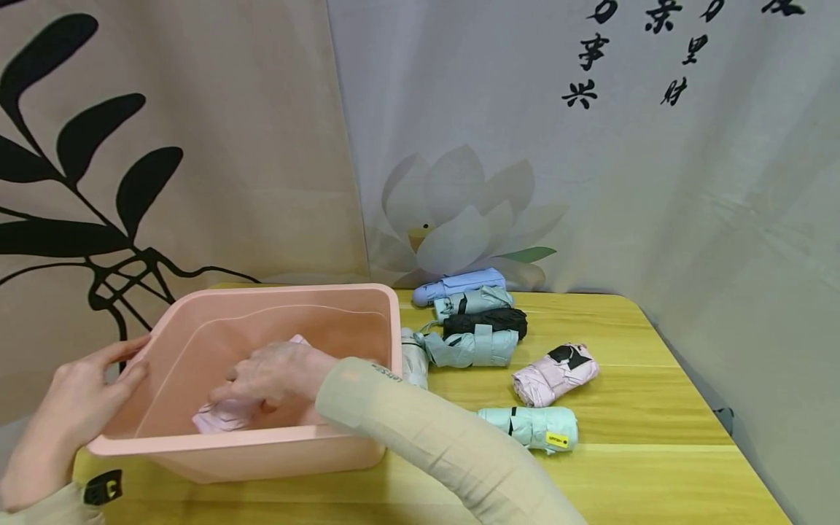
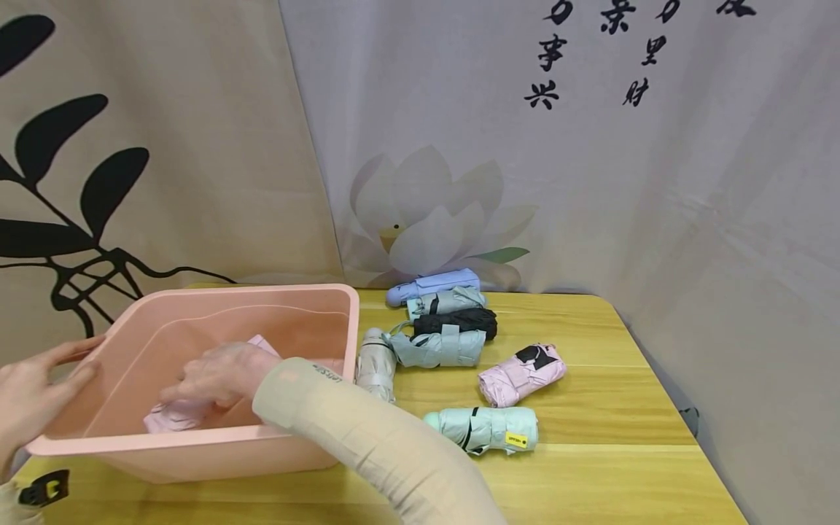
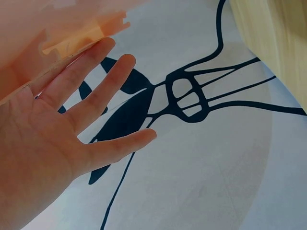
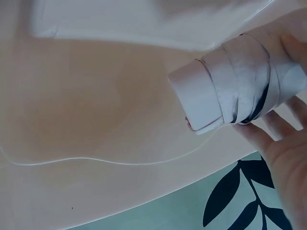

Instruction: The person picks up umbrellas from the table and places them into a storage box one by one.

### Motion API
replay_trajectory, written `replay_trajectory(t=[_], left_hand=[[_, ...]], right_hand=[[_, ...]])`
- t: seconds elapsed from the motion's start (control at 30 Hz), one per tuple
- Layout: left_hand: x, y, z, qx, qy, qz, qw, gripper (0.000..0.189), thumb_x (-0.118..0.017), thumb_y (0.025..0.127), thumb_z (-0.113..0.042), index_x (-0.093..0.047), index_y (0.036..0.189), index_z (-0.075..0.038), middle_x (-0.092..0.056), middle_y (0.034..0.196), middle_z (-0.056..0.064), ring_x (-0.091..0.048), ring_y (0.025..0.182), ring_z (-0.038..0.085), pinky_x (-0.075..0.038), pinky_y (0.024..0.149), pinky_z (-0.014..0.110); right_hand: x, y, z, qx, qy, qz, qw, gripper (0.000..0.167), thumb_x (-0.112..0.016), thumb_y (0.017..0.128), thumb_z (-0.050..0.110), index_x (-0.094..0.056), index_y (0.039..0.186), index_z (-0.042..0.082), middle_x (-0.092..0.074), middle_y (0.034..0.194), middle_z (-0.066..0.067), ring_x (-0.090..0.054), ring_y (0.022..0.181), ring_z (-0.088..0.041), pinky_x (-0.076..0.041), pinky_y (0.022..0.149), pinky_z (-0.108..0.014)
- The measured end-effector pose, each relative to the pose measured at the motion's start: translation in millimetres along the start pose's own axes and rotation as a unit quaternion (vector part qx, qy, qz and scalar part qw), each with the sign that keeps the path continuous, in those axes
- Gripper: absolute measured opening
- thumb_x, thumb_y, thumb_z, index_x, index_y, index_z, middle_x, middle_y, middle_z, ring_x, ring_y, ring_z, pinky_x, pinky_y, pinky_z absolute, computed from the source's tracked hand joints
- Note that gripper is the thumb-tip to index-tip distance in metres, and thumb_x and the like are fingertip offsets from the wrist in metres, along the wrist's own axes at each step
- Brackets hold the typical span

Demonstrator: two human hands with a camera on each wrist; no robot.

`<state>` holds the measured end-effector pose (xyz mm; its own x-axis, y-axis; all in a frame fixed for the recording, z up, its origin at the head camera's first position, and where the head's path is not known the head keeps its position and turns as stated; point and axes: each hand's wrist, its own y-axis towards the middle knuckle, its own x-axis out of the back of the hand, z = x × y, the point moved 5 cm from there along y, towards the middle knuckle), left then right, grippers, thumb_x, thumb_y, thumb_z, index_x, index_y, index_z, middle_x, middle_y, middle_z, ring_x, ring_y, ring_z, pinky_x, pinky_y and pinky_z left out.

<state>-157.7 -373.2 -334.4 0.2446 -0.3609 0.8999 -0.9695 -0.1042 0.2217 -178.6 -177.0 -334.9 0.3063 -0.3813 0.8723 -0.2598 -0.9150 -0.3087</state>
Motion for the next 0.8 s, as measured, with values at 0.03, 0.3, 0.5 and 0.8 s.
replay_trajectory(t=[0.03,0.3,0.5,0.8], left_hand=[[0.1,0.0,0.0,0.000,0.001,0.000,1.0000,0.050,-0.048,0.098,-0.026,-0.043,0.137,0.005,-0.047,0.126,0.041,-0.039,0.112,0.063,-0.030,0.088,0.074],[0.8,0.6,0.1,-0.006,0.004,-0.007,0.9999,0.048,-0.048,0.098,-0.025,-0.045,0.135,0.005,-0.049,0.124,0.041,-0.040,0.110,0.063,-0.032,0.086,0.073],[1.3,1.4,-0.4,-0.014,0.004,-0.013,0.9998,0.047,-0.048,0.097,-0.024,-0.046,0.134,0.005,-0.050,0.123,0.040,-0.040,0.109,0.063,-0.032,0.086,0.072],[1.0,1.3,0.3,-0.010,0.007,-0.012,0.9999,0.048,-0.048,0.097,-0.025,-0.046,0.134,0.005,-0.050,0.124,0.040,-0.041,0.109,0.063,-0.033,0.085,0.071]], right_hand=[[-0.2,0.2,0.0,0.001,0.001,0.001,1.0000,0.060,-0.057,0.093,0.022,-0.028,0.144,0.038,-0.053,0.129,0.015,-0.052,0.112,-0.002,-0.039,0.093,-0.011],[-2.0,1.2,-0.5,-0.005,0.008,0.018,0.9998,0.061,-0.055,0.094,0.022,-0.025,0.145,0.040,-0.050,0.129,0.016,-0.048,0.111,-0.002,-0.038,0.091,-0.010],[-0.1,3.4,-2.4,-0.011,0.019,0.018,0.9996,0.048,-0.045,0.100,0.028,-0.029,0.143,0.041,-0.053,0.129,0.016,-0.054,0.108,-0.003,-0.044,0.086,-0.013],[9.9,2.2,-11.0,-0.033,0.034,0.021,0.9987,0.046,-0.037,0.102,0.027,-0.029,0.145,0.041,-0.053,0.131,0.016,-0.056,0.105,-0.004,-0.049,0.079,-0.019]])
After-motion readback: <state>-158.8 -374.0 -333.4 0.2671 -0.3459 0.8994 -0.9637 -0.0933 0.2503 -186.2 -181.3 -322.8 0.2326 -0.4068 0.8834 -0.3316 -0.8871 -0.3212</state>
